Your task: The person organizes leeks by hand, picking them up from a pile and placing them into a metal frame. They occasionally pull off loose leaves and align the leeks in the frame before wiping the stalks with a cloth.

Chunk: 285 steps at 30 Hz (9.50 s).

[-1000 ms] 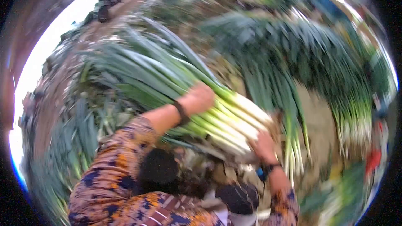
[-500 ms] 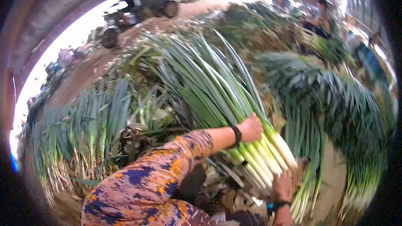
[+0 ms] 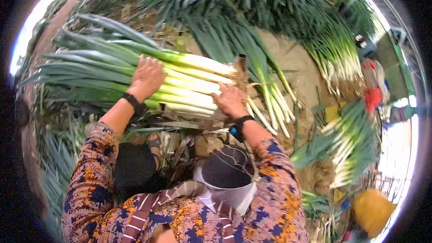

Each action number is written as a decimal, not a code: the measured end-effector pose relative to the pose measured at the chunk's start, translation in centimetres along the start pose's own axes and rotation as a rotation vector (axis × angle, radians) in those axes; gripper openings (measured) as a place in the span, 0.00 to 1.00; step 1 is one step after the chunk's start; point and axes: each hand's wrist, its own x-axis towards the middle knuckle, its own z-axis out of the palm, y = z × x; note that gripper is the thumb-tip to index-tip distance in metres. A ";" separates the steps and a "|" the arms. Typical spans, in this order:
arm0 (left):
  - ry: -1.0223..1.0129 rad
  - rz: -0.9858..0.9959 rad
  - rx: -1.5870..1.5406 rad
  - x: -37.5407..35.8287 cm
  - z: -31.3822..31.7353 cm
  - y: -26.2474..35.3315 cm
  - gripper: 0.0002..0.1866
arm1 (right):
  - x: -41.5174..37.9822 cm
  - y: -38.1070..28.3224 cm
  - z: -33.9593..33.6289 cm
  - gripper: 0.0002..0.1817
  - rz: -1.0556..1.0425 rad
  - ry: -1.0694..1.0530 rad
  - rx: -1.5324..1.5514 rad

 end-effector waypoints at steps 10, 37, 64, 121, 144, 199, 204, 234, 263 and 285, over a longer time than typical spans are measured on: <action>-0.012 -0.024 -0.083 -0.3 -1.0 0.5 0.22 | -7.2 5.4 -6.9 0.21 -0.100 0.529 0.773; -0.095 0.006 0.007 0.6 -1.3 0.9 0.22 | -1.5 25.0 10.5 0.16 0.328 0.409 -0.097; 0.120 -0.026 -0.093 -0.2 0.2 0.1 0.22 | 3.7 -14.5 -17.6 0.23 -0.336 0.848 0.215; 0.109 0.138 -0.050 5.8 -1.2 -8.8 0.16 | 10.9 -11.2 3.3 0.18 -0.227 0.223 0.519; -0.234 -0.132 -0.103 3.0 -0.9 -5.6 0.25 | 1.8 -2.9 2.5 0.32 -0.092 0.272 -0.122; -0.072 -0.058 -0.036 2.0 -1.2 -6.7 0.16 | -7.9 18.7 -0.1 0.27 0.329 0.391 0.860; -0.037 0.041 0.023 3.0 4.1 -9.6 0.19 | -8.0 14.9 -5.4 0.30 0.199 0.559 0.685; 0.012 -0.163 -0.317 1.8 -2.0 -4.6 0.17 | 11.3 -6.0 -2.8 0.24 -0.587 0.045 0.304; 0.151 -0.153 -0.186 1.3 -1.8 -4.6 0.16 | 17.6 -13.7 -4.8 0.46 -0.311 -0.394 0.574; 0.143 -0.146 -0.168 1.3 -1.8 -4.6 0.16 | 13.9 -14.0 -3.7 0.28 -0.679 0.537 0.323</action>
